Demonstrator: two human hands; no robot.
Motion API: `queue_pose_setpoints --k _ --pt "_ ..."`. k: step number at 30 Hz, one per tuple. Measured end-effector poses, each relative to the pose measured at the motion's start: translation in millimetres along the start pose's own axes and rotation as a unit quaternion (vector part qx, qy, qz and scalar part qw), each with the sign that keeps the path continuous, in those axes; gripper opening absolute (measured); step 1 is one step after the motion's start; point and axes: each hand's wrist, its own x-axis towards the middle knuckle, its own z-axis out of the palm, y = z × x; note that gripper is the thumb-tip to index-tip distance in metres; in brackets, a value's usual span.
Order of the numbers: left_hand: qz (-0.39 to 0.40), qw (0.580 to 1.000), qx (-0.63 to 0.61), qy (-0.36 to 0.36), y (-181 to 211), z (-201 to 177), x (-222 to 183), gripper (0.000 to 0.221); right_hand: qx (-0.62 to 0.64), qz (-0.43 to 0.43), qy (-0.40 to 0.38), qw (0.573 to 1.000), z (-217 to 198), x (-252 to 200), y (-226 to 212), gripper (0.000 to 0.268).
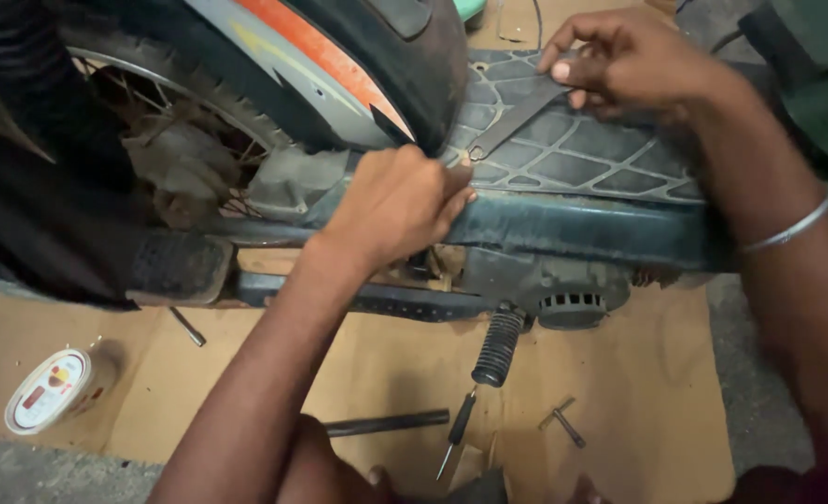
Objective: Performing mechanical repairs or maintenance on the frame and panels of a motorcycle.
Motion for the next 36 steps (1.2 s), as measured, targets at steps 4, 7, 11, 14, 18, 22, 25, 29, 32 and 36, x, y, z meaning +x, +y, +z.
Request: queue_pose_setpoints --k 4,7,11,14,18,22,25,29,32,36 --pt "-0.05 0.997 -0.029 -0.044 1.1 8.3 2.4 0.021 -0.147 0.017 -0.07 0.987 -7.6 17.4 -3.7 0.018" --pt "-0.064 0.996 -0.034 -0.058 3.3 6.4 0.6 0.024 -0.094 0.062 -0.103 0.988 -8.7 25.8 9.8 0.02" --pt "-0.065 0.997 -0.032 -0.03 5.0 6.9 0.4 0.025 -0.128 0.077 -0.073 0.986 -0.5 -3.4 -3.8 0.023" --pt "-0.084 0.994 -0.03 -0.056 6.6 3.1 2.0 0.025 -0.175 0.092 -0.03 0.98 5.3 -25.5 -1.7 0.02" --pt "-0.089 0.993 -0.038 -0.067 5.8 1.2 2.0 0.024 -0.128 0.038 0.022 0.991 15.4 -58.3 0.9 0.019" --pt "-0.067 0.996 -0.046 -0.023 6.0 1.5 1.2 0.021 -0.238 -0.096 0.091 0.962 32.7 -94.0 -6.4 0.033" --pt "-0.089 0.992 -0.069 -0.051 6.6 0.0 2.0 0.018 -0.39 -0.084 0.141 0.906 48.3 -109.5 -14.5 0.059" --pt "-0.085 0.995 -0.04 -0.016 2.9 5.7 -4.1 0.027 -0.448 -0.221 0.181 0.847 57.4 -124.1 4.3 0.032" --pt "-0.066 0.996 -0.059 -0.004 -1.6 7.8 -7.7 0.02 -0.478 -0.242 0.18 0.825 77.0 -139.6 -3.6 0.033" --pt "-0.07 0.997 -0.041 0.005 -8.0 2.2 -10.4 0.021 -0.611 -0.232 0.196 0.731 100.7 -152.1 -12.8 0.027"
